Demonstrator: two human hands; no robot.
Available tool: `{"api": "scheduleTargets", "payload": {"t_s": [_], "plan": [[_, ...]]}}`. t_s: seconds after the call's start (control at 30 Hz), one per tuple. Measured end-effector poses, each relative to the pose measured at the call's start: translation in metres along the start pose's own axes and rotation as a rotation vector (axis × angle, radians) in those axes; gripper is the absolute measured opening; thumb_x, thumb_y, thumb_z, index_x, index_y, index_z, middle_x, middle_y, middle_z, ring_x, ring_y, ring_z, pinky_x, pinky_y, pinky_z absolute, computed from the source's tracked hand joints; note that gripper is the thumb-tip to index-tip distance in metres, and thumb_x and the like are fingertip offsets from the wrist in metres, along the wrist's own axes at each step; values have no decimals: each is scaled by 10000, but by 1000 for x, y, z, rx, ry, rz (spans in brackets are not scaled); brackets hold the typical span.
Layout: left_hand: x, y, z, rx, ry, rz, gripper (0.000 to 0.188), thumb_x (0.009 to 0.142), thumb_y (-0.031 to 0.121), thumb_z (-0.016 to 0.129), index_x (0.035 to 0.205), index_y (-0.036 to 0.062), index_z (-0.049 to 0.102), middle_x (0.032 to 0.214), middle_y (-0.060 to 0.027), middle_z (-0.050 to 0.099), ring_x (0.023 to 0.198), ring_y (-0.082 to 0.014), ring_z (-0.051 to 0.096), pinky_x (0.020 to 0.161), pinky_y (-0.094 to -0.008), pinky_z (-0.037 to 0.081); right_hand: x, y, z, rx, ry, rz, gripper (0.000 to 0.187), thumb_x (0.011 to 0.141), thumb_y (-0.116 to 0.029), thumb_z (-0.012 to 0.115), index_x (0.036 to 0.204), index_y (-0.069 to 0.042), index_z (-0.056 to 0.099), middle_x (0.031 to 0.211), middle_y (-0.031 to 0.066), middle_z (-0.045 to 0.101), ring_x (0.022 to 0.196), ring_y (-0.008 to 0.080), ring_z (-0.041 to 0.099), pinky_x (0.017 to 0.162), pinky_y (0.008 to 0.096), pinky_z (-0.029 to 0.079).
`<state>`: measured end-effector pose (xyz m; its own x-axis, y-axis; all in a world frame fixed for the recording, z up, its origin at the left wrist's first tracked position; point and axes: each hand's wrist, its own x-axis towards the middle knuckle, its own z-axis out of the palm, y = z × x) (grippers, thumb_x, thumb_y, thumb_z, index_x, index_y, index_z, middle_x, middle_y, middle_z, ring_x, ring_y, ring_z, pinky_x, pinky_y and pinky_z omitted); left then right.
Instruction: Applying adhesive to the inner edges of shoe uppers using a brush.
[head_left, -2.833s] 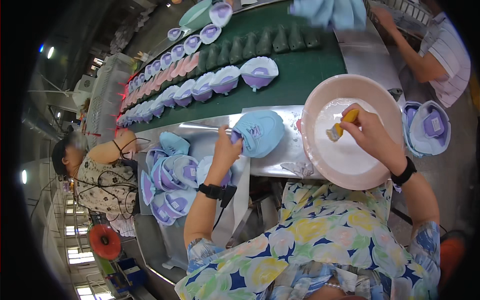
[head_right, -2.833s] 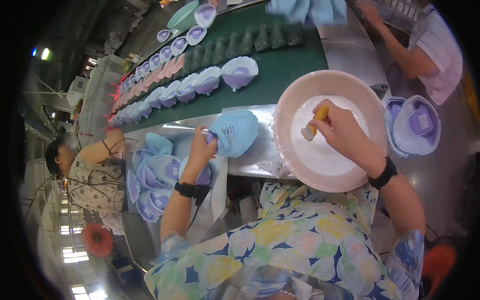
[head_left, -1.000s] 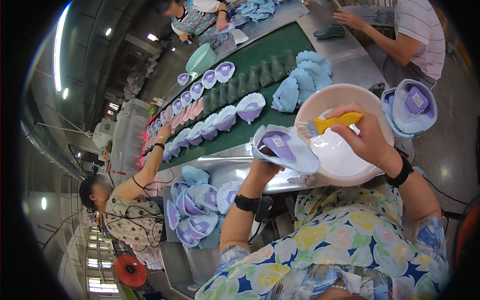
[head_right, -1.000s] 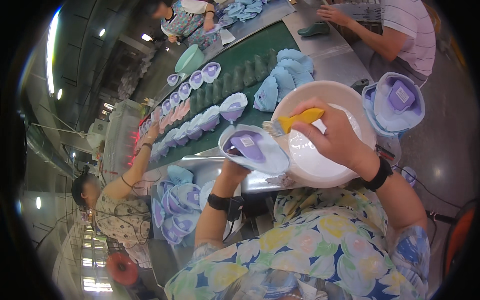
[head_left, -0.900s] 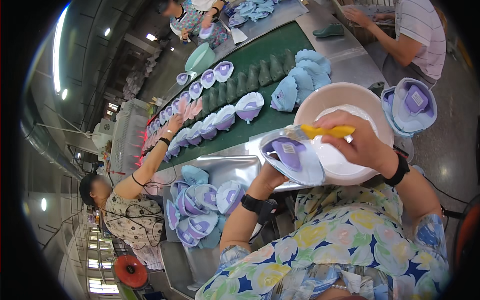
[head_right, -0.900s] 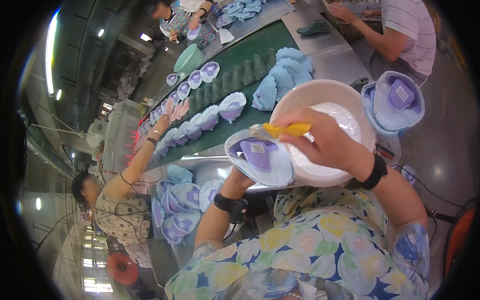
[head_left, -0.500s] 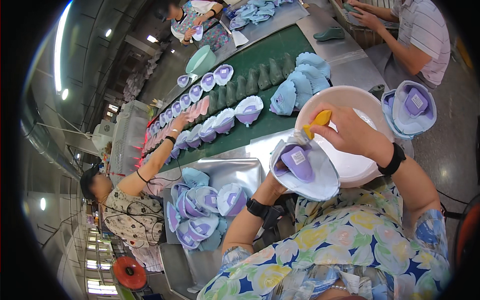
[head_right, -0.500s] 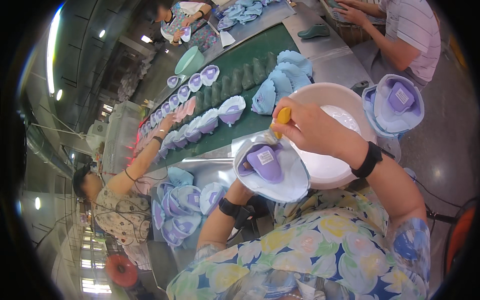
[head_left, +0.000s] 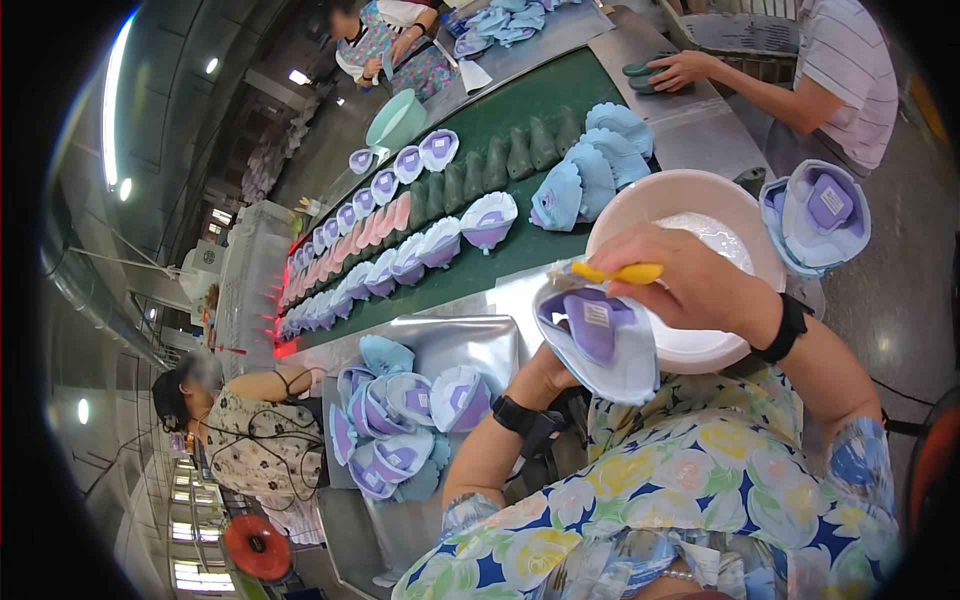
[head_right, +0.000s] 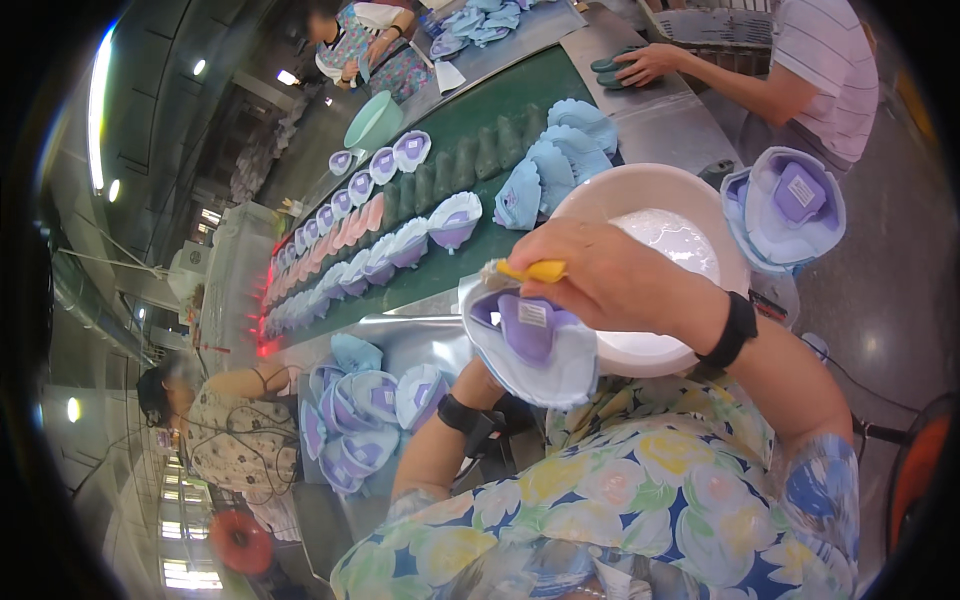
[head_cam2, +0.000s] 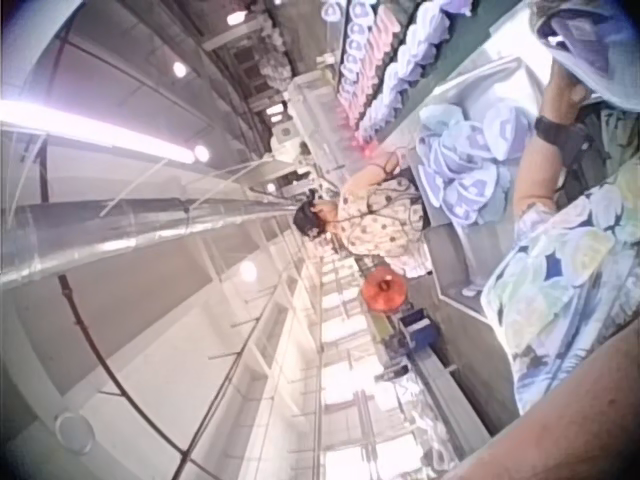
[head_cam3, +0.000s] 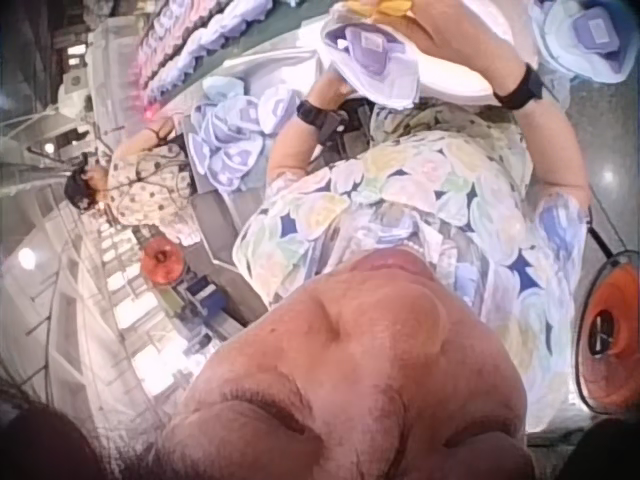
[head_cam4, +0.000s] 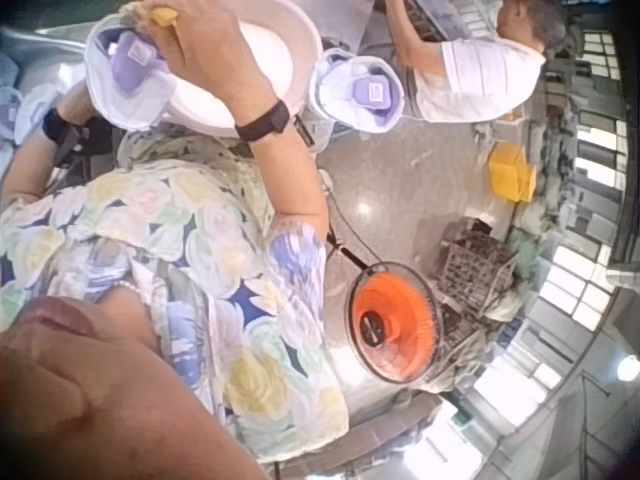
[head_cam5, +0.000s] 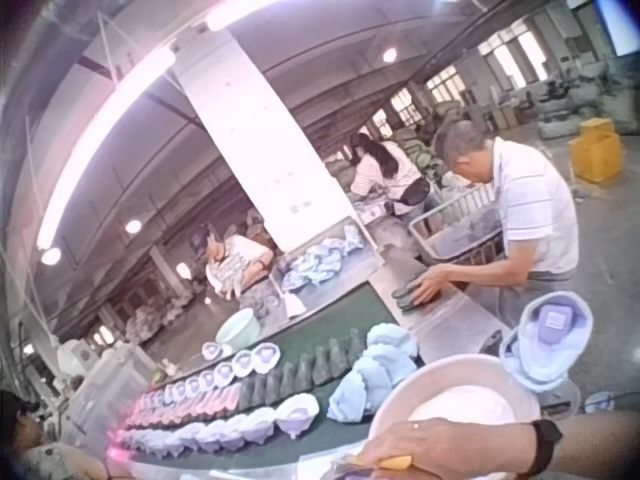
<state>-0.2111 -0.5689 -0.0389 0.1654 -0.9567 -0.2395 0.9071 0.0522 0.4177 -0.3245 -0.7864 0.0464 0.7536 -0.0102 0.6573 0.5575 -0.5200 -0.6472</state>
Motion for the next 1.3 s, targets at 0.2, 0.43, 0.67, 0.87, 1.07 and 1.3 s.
{"api": "scheduleTargets", "payload": {"t_s": [0.2,0.43,0.67,0.87,1.07,1.3], "plan": [[-1,5,-3,51,136,18,472,1017,390,547,1381,90,558,1317,-132,649,1131,-274,686,970,-451,585,-8,11,-9,10,-115,242,161,943,-145,661,1048,-50,586,964,174,673,866,383,639,762,417,504],[-13,17,-9,320,179,253,441,1030,305,549,1416,95,525,1335,-106,630,1198,-230,641,1012,-412,555,-28,8,-26,-24,-115,412,173,929,-119,674,1059,-33,598,850,156,674,741,378,640,697,408,500],[-9,24,-5,486,307,247,507,1007,299,618,1440,96,453,1331,-83,587,1182,-178,622,1014,-353,547,-21,21,-4,-81,-24,-5,231,878,-58,703,1097,-79,631,1060,111,677,984,321,642,823,409,520],[-22,30,-49,1008,487,546,674,866,206,763,1432,55,429,1361,-127,552,1257,-266,569,1053,-390,490,-34,10,-14,-49,-228,186,204,879,-24,689,1070,-61,628,1032,125,680,977,344,643,852,405,525],[-60,61,-88,1340,755,727,440,951,156,637,1355,50,499,1302,-138,579,1172,-302,606,946,-408,524,-48,-5,-18,22,-1,430,170,914,-5,669,1078,-31,631,1044,133,706,960,283,679,871,339,516],[-66,64,-166,565,885,822,444,1000,54,492,1433,42,391,1319,-143,553,1150,-262,621,908,-426,560,-64,1,-28,48,9,622,182,915,6,640,1095,-1,617,1038,136,722,959,223,686,871,304,505]]}}
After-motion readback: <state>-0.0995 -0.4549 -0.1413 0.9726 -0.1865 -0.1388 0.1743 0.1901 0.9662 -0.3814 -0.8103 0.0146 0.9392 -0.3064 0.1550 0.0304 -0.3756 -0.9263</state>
